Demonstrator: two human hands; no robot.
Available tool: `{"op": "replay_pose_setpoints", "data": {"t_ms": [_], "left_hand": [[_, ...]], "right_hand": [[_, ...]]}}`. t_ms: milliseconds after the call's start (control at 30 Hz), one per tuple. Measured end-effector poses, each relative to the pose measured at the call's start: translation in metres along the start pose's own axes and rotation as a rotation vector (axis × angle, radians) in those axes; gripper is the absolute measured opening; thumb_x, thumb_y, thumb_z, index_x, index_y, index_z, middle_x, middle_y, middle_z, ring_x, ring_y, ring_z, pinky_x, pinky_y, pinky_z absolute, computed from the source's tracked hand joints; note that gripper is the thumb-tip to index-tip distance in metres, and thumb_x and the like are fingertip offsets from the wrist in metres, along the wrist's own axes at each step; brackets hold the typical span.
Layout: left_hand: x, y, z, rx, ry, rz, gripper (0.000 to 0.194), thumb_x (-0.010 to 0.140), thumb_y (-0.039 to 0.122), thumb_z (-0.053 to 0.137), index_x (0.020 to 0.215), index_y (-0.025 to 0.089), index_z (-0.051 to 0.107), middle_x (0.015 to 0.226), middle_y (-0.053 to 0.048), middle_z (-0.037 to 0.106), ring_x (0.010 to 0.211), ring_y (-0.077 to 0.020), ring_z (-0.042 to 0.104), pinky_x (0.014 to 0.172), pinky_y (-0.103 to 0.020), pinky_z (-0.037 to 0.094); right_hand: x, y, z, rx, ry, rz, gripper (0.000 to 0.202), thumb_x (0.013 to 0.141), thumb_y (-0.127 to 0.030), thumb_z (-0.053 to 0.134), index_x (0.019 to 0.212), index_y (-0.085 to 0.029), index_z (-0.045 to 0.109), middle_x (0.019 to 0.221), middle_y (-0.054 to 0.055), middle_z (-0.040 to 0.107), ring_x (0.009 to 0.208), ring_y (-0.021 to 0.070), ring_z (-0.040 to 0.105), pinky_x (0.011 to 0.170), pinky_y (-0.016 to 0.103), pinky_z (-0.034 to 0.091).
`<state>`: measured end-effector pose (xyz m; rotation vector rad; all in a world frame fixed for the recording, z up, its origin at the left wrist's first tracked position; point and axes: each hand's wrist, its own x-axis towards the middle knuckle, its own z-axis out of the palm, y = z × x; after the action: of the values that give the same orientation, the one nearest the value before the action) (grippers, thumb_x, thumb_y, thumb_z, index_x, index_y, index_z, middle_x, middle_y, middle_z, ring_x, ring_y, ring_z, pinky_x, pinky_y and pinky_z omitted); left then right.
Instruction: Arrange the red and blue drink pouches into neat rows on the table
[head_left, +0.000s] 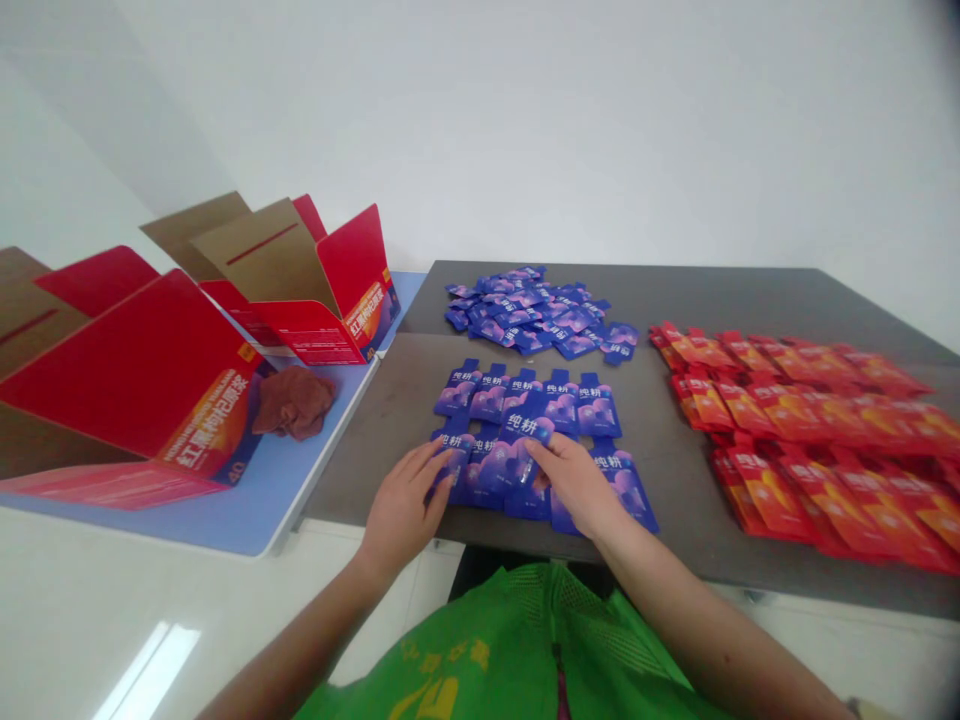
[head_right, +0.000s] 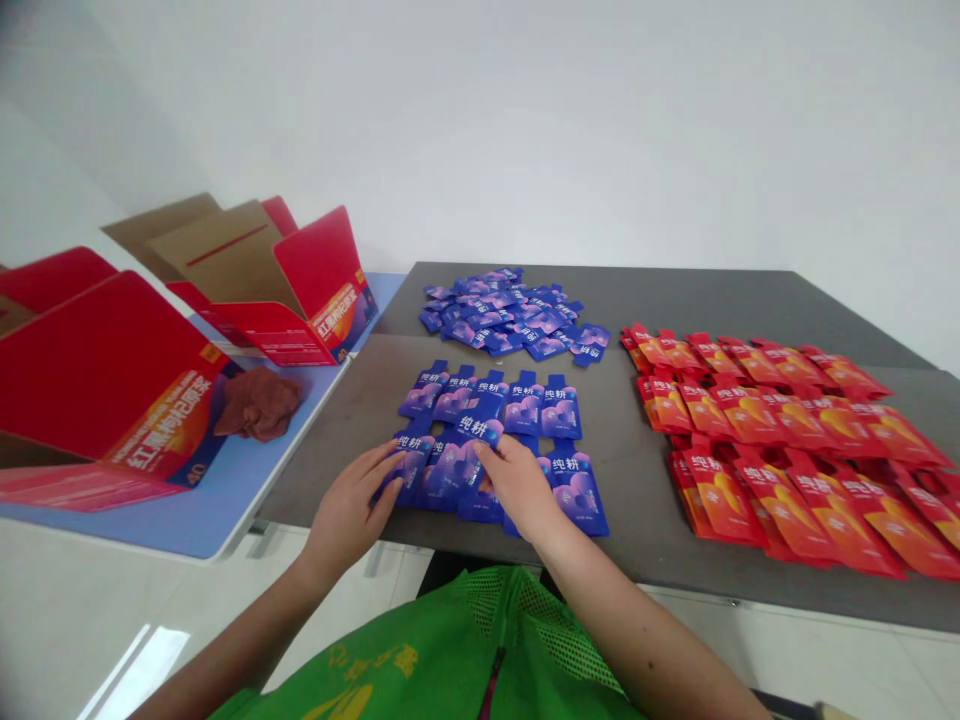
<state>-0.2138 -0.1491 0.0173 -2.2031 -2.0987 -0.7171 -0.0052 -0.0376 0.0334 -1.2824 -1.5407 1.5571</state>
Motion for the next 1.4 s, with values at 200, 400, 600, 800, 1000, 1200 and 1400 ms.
{"op": "replay_pose_setpoints", "data": {"t_ms": [200, 400, 600, 800, 1000, 1200, 1400], "left_hand": [[-0.006, -0.009, 0.021, 0.005, -0.111, -0.031, 0.038, 0.095, 0.030, 0.045, 0.129, 0.023, 0.059, 0.142, -0.008, 0.052, 0.133, -0.0294, 0.043, 0.111, -0.054, 0.036], [-0.008, -0.006, 0.023, 0.001, -0.073, -0.007, 0.037, 0.095, 0.029, 0.043, 0.127, 0.020, 0.061, 0.140, -0.009, 0.053, 0.130, -0.0292, 0.046, 0.109, -0.050, 0.041], [-0.007, -0.008, 0.026, -0.018, -0.069, 0.005, 0.037, 0.095, 0.028, 0.044, 0.128, 0.020, 0.060, 0.142, -0.009, 0.052, 0.131, -0.0289, 0.045, 0.111, -0.050, 0.039], [-0.010, -0.010, 0.026, -0.030, -0.056, -0.009, 0.038, 0.095, 0.029, 0.046, 0.130, 0.021, 0.058, 0.141, -0.009, 0.052, 0.134, -0.0303, 0.041, 0.110, -0.053, 0.038], [0.002, -0.007, 0.000, -0.077, 0.122, 0.044, 0.042, 0.095, 0.026, 0.047, 0.137, 0.025, 0.049, 0.147, -0.008, 0.046, 0.138, -0.0272, 0.037, 0.112, -0.052, 0.034], [0.097, -0.020, -0.005, -0.087, 0.081, 0.143, 0.041, 0.095, 0.025, 0.045, 0.136, 0.020, 0.048, 0.142, -0.008, 0.049, 0.131, -0.0199, 0.047, 0.111, -0.036, 0.038], [0.233, -0.044, 0.050, 0.320, -0.100, 0.306, 0.040, 0.091, 0.019, 0.050, 0.130, 0.009, 0.050, 0.131, -0.015, 0.056, 0.123, -0.0228, 0.052, 0.106, -0.035, 0.040]], "right_hand": [[0.022, 0.007, 0.023, -0.216, -0.119, -0.037, 0.026, 0.082, -0.040, 0.054, 0.065, -0.020, 0.054, 0.052, -0.005, 0.051, 0.047, 0.0112, 0.049, 0.048, 0.024, 0.038], [0.028, 0.015, 0.031, -0.383, -0.134, -0.075, 0.027, 0.085, -0.032, 0.054, 0.107, -0.020, 0.063, 0.068, -0.002, 0.063, 0.057, 0.0140, 0.057, 0.058, 0.026, 0.043], [0.019, 0.004, 0.036, -0.851, -0.056, -0.098, 0.065, 0.089, -0.039, 0.054, 0.145, -0.010, 0.036, 0.086, 0.013, 0.071, 0.088, 0.0292, 0.067, 0.074, 0.036, 0.047], [0.008, -0.006, 0.024, -0.991, -0.026, -0.157, 0.059, 0.092, -0.049, 0.050, 0.140, -0.015, 0.046, 0.092, 0.015, 0.072, 0.088, 0.0313, 0.069, 0.071, 0.036, 0.047], [-0.008, 0.012, -0.033, -0.800, 0.158, -0.199, 0.050, 0.091, -0.052, 0.048, 0.131, -0.023, 0.053, 0.073, 0.001, 0.069, 0.068, 0.0232, 0.067, 0.061, 0.031, 0.044], [-0.041, 0.066, -0.082, -0.711, 0.392, -0.231, 0.044, 0.091, -0.055, 0.045, 0.110, -0.021, 0.065, 0.087, 0.005, 0.072, 0.080, 0.0234, 0.068, 0.073, 0.034, 0.050], [-0.063, 0.108, -0.105, -0.696, 0.535, -0.293, 0.041, 0.092, -0.053, 0.044, 0.101, -0.019, 0.066, 0.102, 0.010, 0.071, 0.095, 0.0261, 0.066, 0.085, 0.041, 0.050]]}}
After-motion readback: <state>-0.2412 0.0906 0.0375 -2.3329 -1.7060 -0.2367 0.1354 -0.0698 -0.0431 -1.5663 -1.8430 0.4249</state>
